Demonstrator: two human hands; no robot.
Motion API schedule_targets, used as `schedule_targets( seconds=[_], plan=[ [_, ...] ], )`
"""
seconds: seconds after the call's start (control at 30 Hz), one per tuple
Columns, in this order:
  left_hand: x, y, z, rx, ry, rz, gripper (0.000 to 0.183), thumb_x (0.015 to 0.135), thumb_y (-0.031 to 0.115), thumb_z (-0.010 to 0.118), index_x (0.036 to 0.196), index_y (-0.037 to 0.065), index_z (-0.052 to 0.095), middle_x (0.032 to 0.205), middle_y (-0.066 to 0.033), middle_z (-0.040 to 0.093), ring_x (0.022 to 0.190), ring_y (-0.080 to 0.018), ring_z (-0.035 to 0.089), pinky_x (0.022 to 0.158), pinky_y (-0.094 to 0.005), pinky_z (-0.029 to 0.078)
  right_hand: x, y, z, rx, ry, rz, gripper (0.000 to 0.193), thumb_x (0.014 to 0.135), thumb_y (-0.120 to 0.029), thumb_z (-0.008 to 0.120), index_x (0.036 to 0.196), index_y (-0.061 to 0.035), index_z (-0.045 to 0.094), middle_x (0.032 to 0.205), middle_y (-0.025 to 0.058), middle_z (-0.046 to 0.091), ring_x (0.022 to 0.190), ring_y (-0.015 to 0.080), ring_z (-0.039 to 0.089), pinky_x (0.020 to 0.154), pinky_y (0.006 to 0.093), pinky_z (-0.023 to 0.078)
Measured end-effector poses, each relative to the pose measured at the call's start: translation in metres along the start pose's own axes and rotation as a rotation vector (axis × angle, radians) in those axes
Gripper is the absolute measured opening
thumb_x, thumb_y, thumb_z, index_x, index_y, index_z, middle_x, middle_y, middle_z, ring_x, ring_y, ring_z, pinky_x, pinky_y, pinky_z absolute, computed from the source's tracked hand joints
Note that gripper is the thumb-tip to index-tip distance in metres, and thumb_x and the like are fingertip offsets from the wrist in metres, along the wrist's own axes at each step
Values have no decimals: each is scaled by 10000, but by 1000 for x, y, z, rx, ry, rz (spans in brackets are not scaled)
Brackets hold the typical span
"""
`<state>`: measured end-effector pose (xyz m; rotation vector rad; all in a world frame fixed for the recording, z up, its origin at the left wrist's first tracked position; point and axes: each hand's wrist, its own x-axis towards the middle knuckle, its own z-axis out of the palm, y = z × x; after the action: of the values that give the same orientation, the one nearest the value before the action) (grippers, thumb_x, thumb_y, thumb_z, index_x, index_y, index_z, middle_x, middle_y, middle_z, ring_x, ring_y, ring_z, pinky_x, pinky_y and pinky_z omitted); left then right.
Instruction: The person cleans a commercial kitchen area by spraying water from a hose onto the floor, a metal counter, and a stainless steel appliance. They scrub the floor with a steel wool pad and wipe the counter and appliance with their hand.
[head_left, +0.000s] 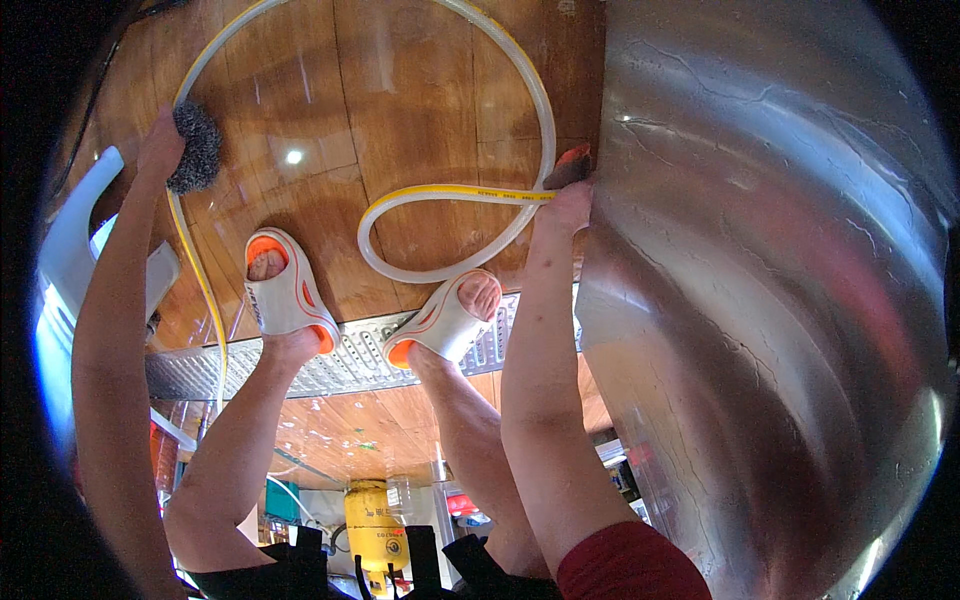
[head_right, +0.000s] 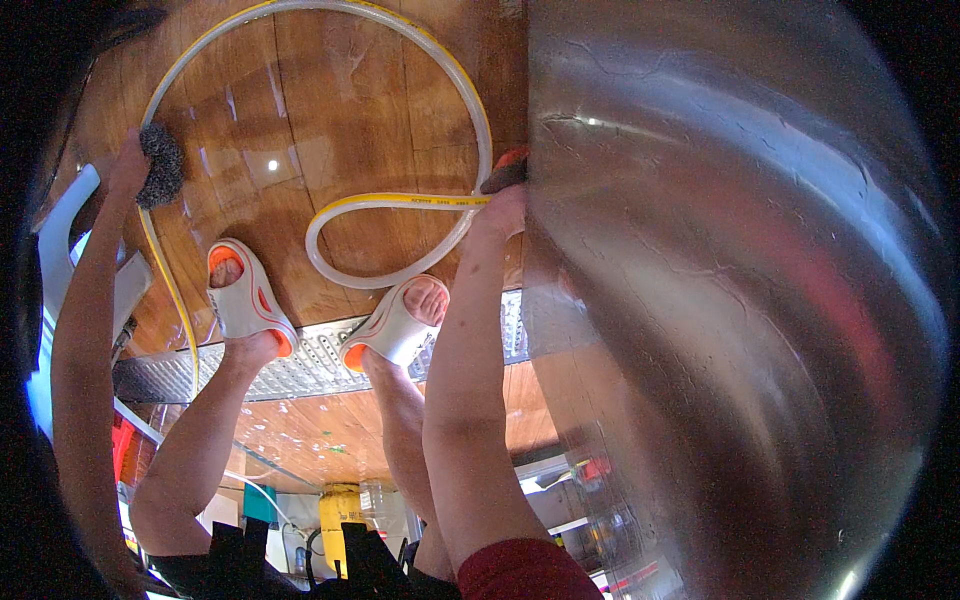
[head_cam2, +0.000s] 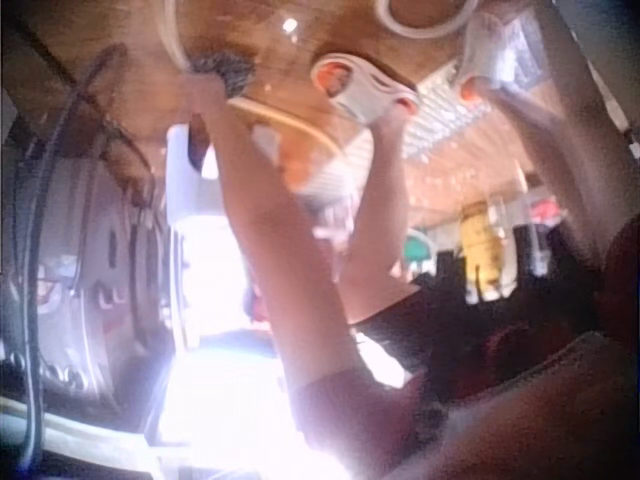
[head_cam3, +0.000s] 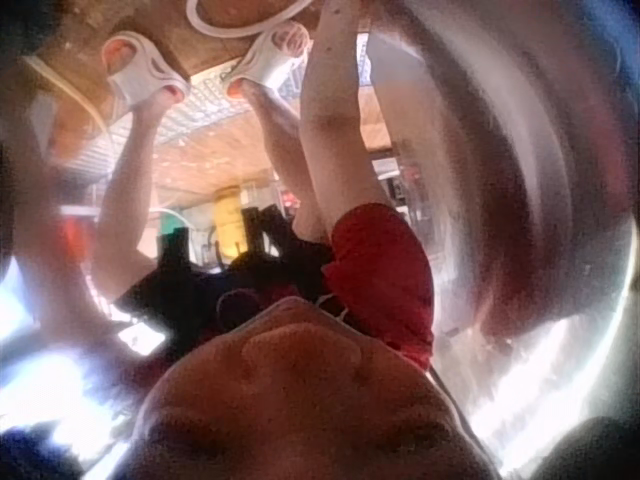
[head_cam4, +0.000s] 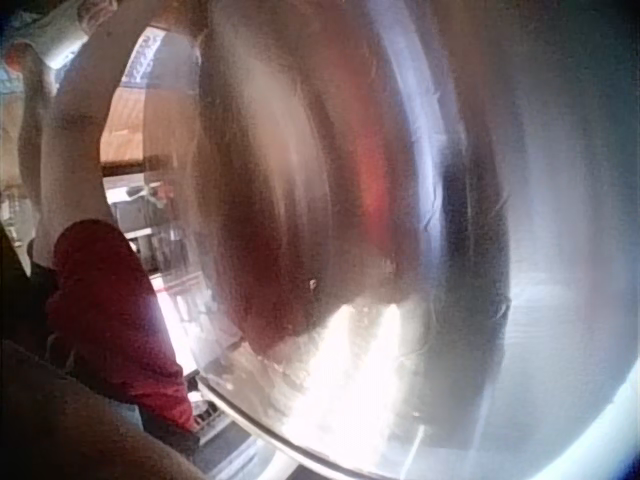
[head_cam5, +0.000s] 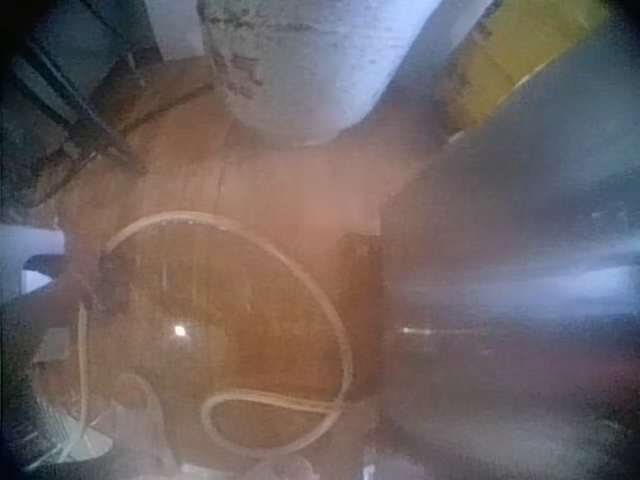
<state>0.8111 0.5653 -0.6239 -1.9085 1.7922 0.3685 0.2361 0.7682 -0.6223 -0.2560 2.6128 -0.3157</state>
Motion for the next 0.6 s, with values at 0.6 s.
schedule_targets(
  seconds=[0.6],
  plan=[
    [-160, 124, -62, -469, 196, -374, 424, 728, 185, 611, 1130, 75, 532, 1024, -189, 612, 958, -345, 591, 828, -438, 469, -83, 87, -64, 876, -721, 550, 200, 913, -195, 430, 1000, -54, 542, 894, 59, 606, 736, 193, 606, 658, 328, 504]
  ],
)
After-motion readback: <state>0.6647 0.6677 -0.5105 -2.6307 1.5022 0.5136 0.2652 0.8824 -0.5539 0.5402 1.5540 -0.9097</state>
